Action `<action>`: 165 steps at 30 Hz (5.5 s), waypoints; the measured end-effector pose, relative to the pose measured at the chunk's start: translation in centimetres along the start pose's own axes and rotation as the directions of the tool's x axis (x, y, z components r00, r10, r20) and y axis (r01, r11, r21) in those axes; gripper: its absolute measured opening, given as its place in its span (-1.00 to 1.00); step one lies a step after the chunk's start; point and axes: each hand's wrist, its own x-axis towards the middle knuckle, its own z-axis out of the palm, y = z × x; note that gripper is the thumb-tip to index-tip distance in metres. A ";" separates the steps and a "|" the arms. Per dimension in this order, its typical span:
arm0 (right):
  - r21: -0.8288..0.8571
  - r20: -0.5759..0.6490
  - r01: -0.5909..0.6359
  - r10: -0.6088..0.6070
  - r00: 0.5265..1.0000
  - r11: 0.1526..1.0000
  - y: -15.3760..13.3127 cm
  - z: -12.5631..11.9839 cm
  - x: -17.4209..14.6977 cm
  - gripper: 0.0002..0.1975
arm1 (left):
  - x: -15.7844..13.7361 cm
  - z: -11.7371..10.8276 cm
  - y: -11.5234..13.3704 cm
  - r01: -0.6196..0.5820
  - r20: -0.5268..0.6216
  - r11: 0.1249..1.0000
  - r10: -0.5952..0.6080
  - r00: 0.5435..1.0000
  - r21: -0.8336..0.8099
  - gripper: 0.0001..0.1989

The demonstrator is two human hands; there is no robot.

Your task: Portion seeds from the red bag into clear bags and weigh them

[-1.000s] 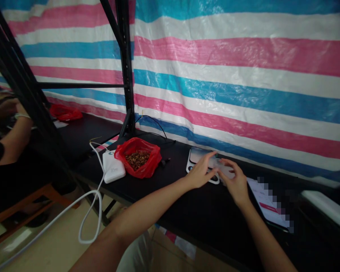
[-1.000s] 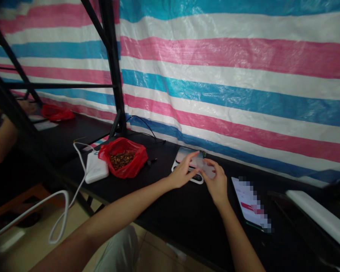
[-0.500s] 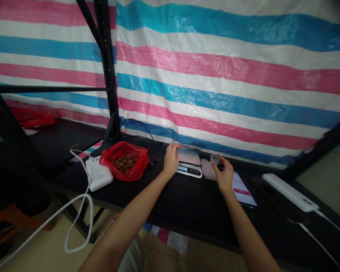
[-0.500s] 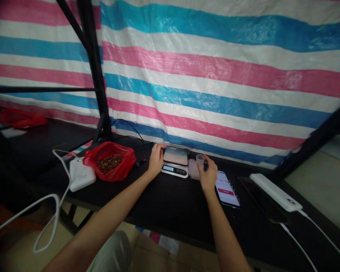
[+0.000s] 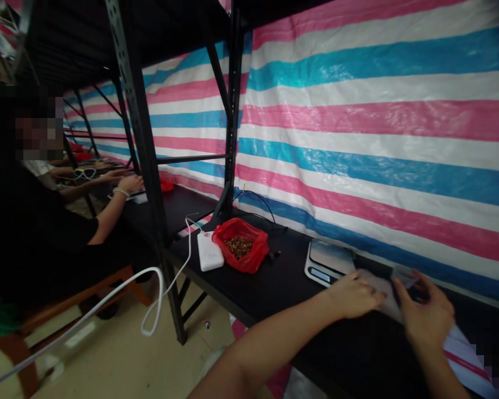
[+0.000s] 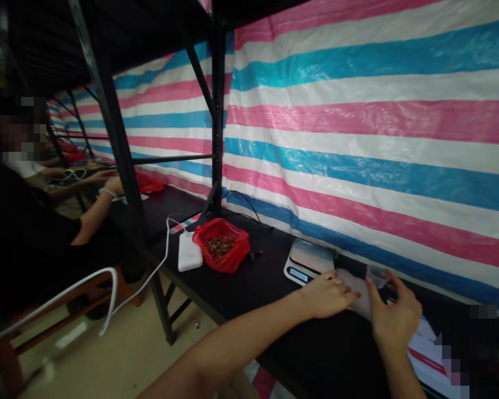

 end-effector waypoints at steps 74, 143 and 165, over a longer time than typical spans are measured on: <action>0.233 0.293 0.119 -0.186 0.938 0.965 -4.9 3.3 -1.3 -0.50 | -16.4 -17.0 -1.1 0.747 -0.391 0.390 -0.901 0.189 -0.538 -0.78; 0.339 0.475 -0.201 0.017 0.880 0.919 -4.1 6.7 0.8 -0.55 | -7.5 -7.1 -4.1 0.535 -0.028 0.762 -0.583 0.812 -0.365 -0.59; -0.130 0.363 -0.073 0.116 0.925 0.989 -4.5 4.3 0.4 -0.65 | -0.5 -0.4 -10.6 0.443 0.151 0.628 -0.463 0.873 -0.640 -0.34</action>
